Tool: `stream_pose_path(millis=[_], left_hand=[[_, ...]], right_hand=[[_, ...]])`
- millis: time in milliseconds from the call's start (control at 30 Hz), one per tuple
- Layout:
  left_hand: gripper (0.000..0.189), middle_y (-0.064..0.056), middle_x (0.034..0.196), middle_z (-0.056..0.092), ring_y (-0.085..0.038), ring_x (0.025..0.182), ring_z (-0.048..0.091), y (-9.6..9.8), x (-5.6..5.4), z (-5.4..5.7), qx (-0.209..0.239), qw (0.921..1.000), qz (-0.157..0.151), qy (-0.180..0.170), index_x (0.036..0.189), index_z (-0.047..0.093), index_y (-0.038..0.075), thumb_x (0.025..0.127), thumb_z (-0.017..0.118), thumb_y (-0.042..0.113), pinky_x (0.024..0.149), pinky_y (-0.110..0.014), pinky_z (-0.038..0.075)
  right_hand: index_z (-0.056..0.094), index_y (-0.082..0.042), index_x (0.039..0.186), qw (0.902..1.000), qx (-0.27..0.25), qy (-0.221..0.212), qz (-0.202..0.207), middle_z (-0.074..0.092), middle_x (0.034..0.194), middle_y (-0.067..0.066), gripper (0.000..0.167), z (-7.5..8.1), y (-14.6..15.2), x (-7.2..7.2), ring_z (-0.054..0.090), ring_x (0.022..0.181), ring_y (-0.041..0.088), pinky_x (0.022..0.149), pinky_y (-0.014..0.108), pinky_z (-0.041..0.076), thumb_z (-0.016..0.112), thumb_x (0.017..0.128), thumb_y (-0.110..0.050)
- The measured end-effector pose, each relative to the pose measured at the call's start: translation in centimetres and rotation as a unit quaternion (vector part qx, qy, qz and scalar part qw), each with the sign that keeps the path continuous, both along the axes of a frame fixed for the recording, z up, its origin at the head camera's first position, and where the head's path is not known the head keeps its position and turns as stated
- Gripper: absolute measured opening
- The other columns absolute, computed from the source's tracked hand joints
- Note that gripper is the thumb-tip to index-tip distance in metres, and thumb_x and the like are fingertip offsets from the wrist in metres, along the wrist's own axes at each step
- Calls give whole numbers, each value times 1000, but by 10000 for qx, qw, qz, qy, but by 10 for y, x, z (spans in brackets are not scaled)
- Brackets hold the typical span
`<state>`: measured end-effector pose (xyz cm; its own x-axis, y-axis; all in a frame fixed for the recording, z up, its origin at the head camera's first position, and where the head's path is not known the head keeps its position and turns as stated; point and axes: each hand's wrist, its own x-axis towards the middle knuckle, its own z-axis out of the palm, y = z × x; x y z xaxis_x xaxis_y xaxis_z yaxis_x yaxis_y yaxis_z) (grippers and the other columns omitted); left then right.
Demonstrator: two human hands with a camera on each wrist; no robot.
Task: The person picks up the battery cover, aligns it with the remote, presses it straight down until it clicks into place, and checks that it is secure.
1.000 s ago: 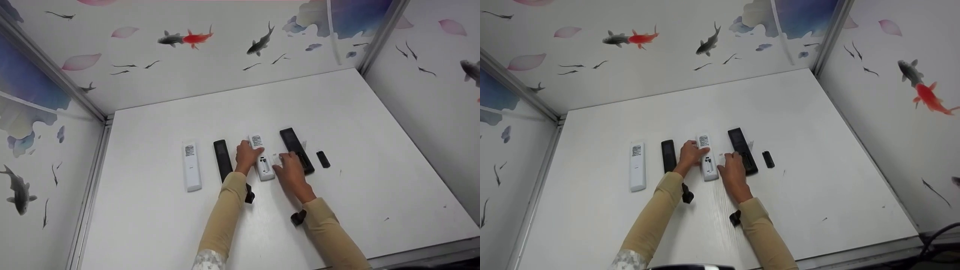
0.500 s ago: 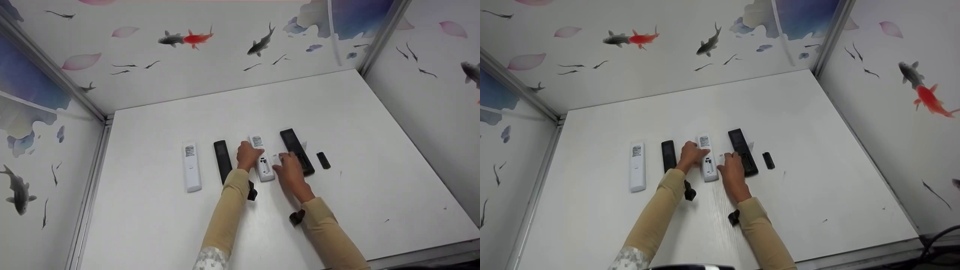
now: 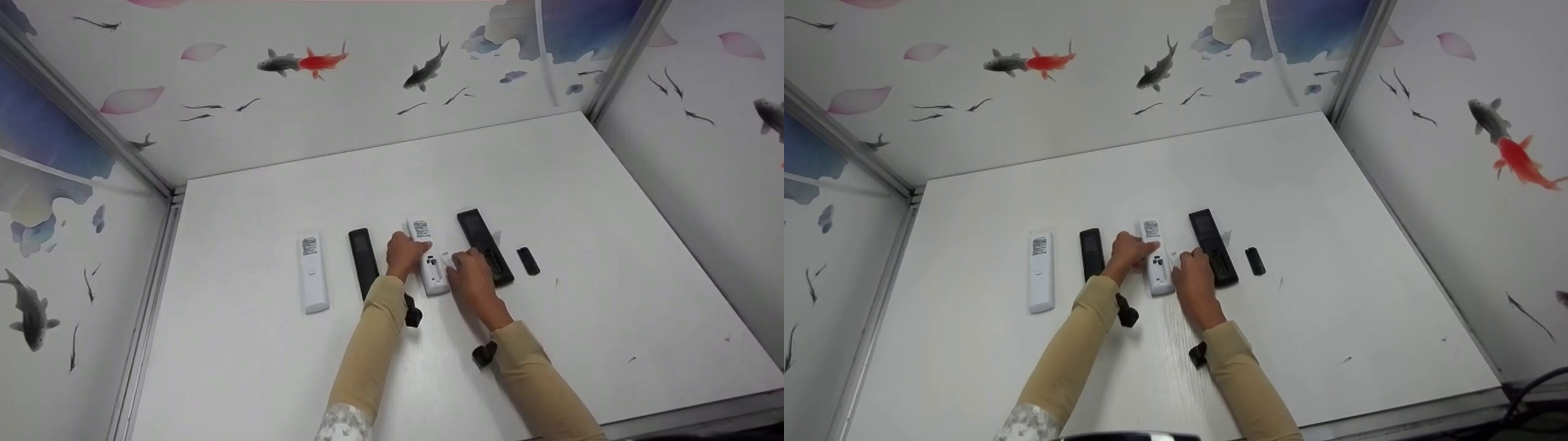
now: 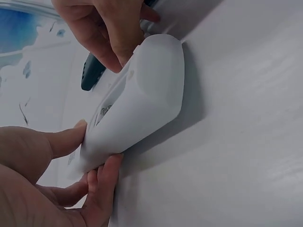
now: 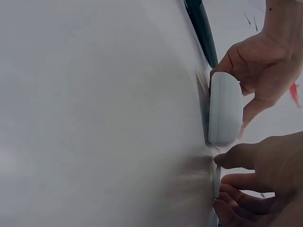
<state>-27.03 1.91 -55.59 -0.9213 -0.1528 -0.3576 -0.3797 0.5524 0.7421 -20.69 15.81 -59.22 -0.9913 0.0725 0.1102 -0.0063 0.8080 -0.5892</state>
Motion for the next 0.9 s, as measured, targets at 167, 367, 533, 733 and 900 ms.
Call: stream_pose_path(millis=[167,367,533,733,900], left_hand=[[43,-17,110,73,-27,93,70,-2,0,-2,124,9999,71,54,116,67,-3,87,76,27,83,-38,56],[45,-17,118,72,-24,98,72,-8,1,-13,766,9968,226,-94,125,66,-1,90,73,25,84,-33,58],[40,-14,114,74,-22,96,73,-10,0,-20,1086,9930,456,-59,122,68,1,89,74,24,76,-28,58],[39,-15,117,74,-22,89,75,-11,0,-21,1770,9819,637,-237,126,66,2,91,72,19,67,-27,59],[38,-15,118,73,-22,90,75,-15,1,-20,2050,9762,658,-245,126,66,2,92,72,20,69,-29,60]], right_hand=[[66,1,76,9998,-157,72,-19,59,81,14,13,1,2,0,54,75,28,68,44,44,67,88,-6],[73,6,108,9995,-301,-101,-11,72,93,20,24,2,2,-1,69,89,34,79,47,55,63,89,-4],[73,8,107,9996,-275,-65,-17,74,99,24,22,5,2,-3,71,94,36,82,49,57,62,87,4],[73,6,100,9975,-641,-217,-213,74,96,22,14,6,3,-5,70,88,34,78,48,56,66,91,-1],[72,3,95,9942,-954,-310,-386,68,96,20,15,6,3,-5,67,88,31,78,44,54,69,93,-11]])
